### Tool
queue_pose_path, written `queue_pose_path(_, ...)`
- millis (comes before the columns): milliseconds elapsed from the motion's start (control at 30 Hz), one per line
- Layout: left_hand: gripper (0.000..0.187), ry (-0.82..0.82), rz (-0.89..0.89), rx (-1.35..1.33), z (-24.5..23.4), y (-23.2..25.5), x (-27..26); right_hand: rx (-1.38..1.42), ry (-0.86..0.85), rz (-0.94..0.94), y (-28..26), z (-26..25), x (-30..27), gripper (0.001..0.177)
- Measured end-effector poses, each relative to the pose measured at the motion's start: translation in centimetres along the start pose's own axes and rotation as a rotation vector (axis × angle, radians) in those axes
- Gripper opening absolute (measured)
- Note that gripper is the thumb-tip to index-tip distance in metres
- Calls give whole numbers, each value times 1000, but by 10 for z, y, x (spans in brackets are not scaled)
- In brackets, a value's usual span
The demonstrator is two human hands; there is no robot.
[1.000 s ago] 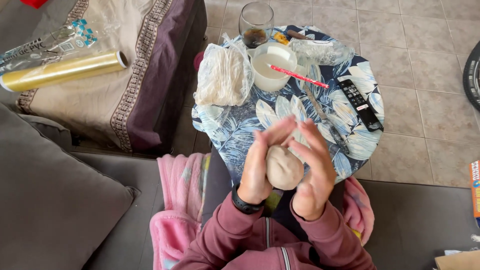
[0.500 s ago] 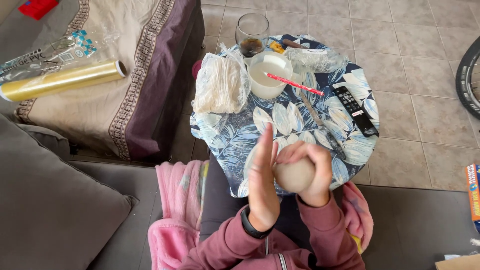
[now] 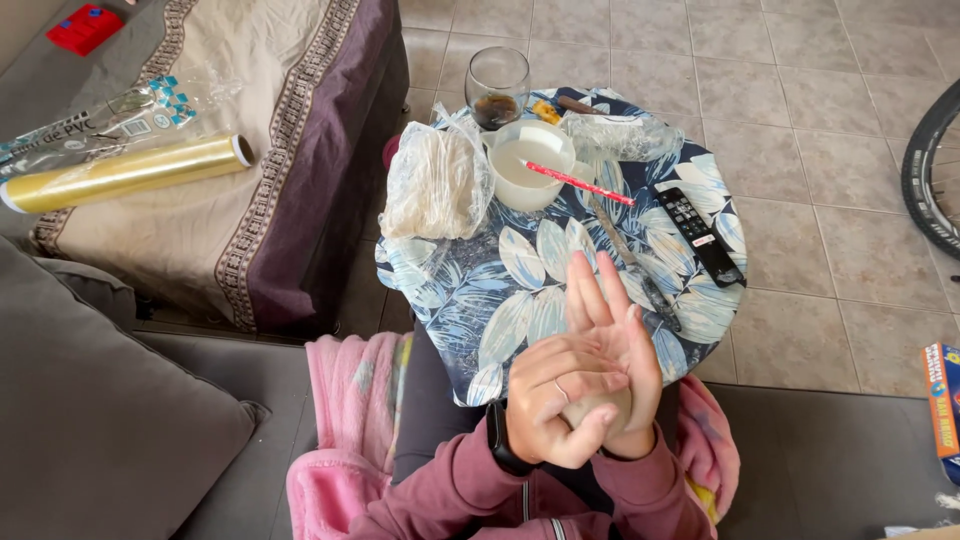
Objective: Molding and shaping a piece of clay by hand on a small table.
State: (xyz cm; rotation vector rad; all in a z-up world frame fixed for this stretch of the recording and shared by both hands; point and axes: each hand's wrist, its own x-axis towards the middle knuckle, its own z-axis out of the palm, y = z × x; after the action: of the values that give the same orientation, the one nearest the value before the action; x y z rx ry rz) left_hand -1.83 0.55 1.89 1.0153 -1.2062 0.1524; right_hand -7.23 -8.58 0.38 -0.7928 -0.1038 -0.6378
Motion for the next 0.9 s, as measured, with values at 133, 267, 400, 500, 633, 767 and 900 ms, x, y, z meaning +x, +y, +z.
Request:
queue_pose_path(133, 9, 26, -239, -118, -3, -19, -9, -183, 54, -121, 6, -13, 1, 60)
queue_pose_path(267, 54, 350, -680, -531, -6, -33, -9, -767, 92, -444, 6, 2, -5, 61)
queue_pose_path(400, 70, 435, -736, -704, 7, -24, -9, -994, 56, -522, 9, 4, -10, 52)
queue_pose_path(500, 67, 379, -685, -644, 14, 1, -14, -967, 61, -542, 7, 5, 0, 34)
queue_pose_path(633, 63, 297, -543, -547, 21, 12, -21, -958, 78, -537, -1, -7, 2, 26)
queue_pose_path(767, 68, 128, -416, -275, 3, 11, -5, -447, -58, -378, -12, -22, 5, 37)
queue_pose_path(900, 75, 6, -246, -36, 2, -8, -5, -485, -273, -189, -11, -21, -6, 63)
